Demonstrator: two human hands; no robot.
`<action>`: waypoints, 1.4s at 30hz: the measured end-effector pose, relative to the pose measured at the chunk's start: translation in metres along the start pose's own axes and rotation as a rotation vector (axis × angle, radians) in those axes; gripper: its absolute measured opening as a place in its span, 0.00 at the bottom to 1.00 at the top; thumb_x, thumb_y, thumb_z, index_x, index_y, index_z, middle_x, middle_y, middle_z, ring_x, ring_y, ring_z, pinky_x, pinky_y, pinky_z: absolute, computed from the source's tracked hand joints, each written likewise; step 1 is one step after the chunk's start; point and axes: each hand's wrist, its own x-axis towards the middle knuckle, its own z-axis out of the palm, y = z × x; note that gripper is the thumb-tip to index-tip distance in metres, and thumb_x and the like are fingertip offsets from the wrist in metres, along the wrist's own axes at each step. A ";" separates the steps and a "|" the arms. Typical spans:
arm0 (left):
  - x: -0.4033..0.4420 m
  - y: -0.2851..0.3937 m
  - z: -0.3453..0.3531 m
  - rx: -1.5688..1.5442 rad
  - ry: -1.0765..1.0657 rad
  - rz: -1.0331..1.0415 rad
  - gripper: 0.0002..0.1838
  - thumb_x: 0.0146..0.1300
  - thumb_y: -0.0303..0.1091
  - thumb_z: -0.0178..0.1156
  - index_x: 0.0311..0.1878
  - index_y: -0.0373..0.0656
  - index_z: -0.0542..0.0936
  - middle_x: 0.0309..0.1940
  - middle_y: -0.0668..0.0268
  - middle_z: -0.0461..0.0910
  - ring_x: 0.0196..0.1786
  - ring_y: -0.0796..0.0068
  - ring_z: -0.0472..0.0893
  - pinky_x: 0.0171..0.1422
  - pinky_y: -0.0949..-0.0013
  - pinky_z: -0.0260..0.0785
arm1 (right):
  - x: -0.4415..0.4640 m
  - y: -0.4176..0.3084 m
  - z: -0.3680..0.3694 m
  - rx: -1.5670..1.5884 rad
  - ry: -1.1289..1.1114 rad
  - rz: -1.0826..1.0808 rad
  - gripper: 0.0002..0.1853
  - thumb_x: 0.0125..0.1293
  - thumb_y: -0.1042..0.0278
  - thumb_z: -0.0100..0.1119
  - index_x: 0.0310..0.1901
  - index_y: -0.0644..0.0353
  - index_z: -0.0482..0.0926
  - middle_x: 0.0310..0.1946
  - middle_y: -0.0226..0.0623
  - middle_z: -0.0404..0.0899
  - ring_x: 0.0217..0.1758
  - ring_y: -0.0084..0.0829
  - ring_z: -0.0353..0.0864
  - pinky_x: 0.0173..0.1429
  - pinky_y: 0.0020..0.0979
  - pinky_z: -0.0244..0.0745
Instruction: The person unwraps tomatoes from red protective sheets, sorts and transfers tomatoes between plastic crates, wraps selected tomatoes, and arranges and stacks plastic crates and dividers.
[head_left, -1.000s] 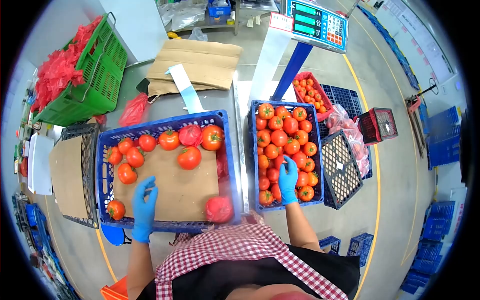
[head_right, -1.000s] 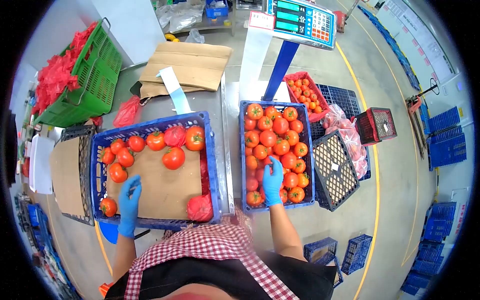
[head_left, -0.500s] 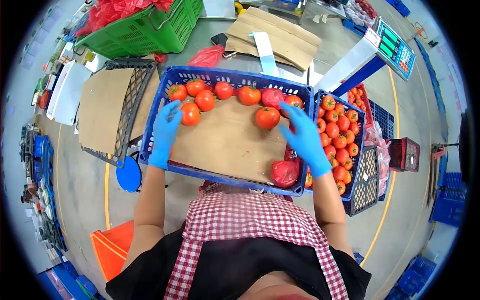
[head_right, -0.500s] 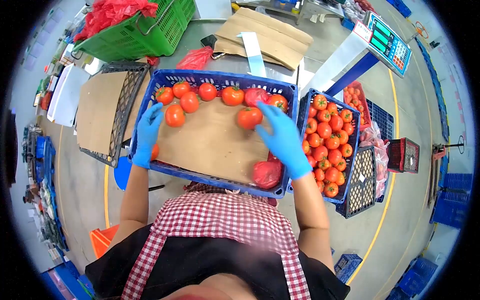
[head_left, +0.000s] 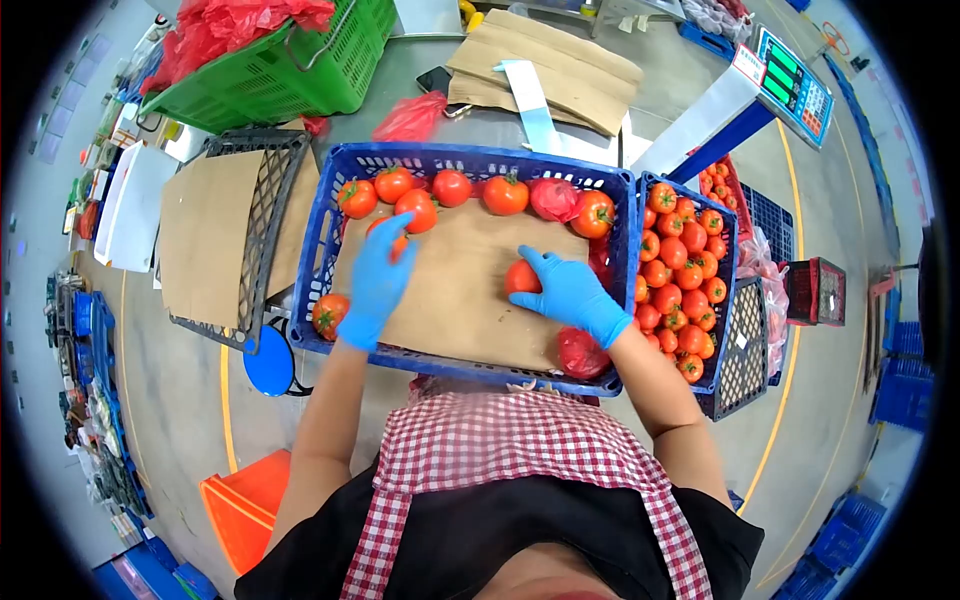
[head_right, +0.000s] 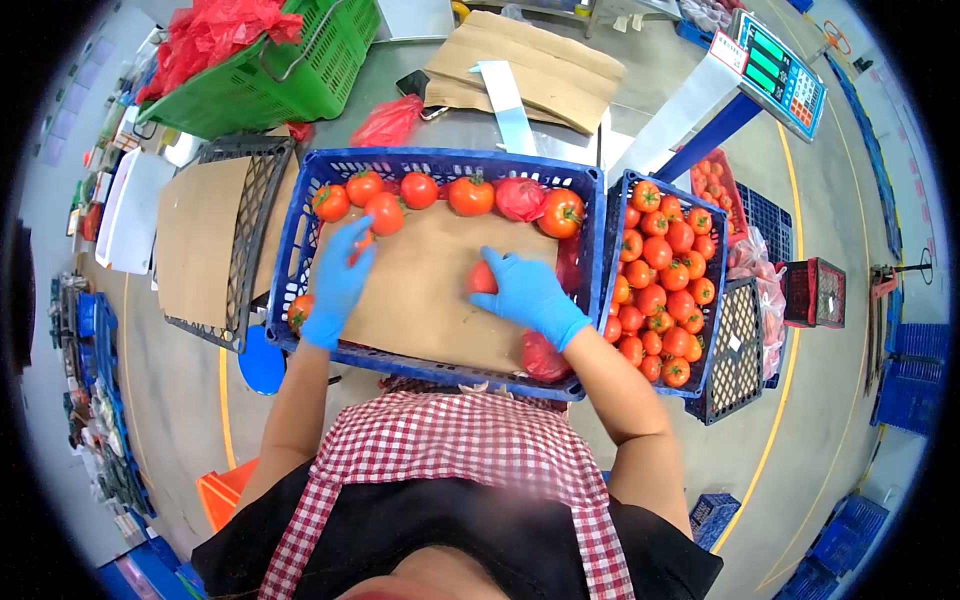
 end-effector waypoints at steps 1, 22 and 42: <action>0.016 0.004 0.019 0.112 -0.051 0.209 0.26 0.56 0.34 0.62 0.59 0.43 0.71 0.54 0.59 0.73 0.54 0.60 0.74 0.60 0.63 0.65 | -0.003 -0.002 0.000 -0.018 0.005 0.047 0.32 0.59 0.47 0.56 0.61 0.56 0.66 0.40 0.48 0.76 0.38 0.45 0.79 0.36 0.42 0.76; -0.017 0.166 0.135 -0.849 -0.383 -0.650 0.27 0.67 0.53 0.50 0.53 0.36 0.74 0.40 0.58 0.80 0.39 0.69 0.81 0.43 0.68 0.75 | -0.087 0.015 -0.057 0.879 0.592 -0.093 0.39 0.51 0.70 0.67 0.66 0.56 0.60 0.60 0.43 0.67 0.62 0.36 0.68 0.66 0.36 0.62; -0.049 0.100 0.070 -0.364 -0.116 -0.545 0.15 0.67 0.36 0.53 0.48 0.34 0.79 0.34 0.60 0.82 0.36 0.72 0.81 0.47 0.70 0.73 | -0.223 0.253 0.094 1.613 1.201 1.080 0.21 0.59 0.63 0.61 0.52 0.63 0.72 0.47 0.38 0.74 0.47 0.30 0.74 0.49 0.35 0.74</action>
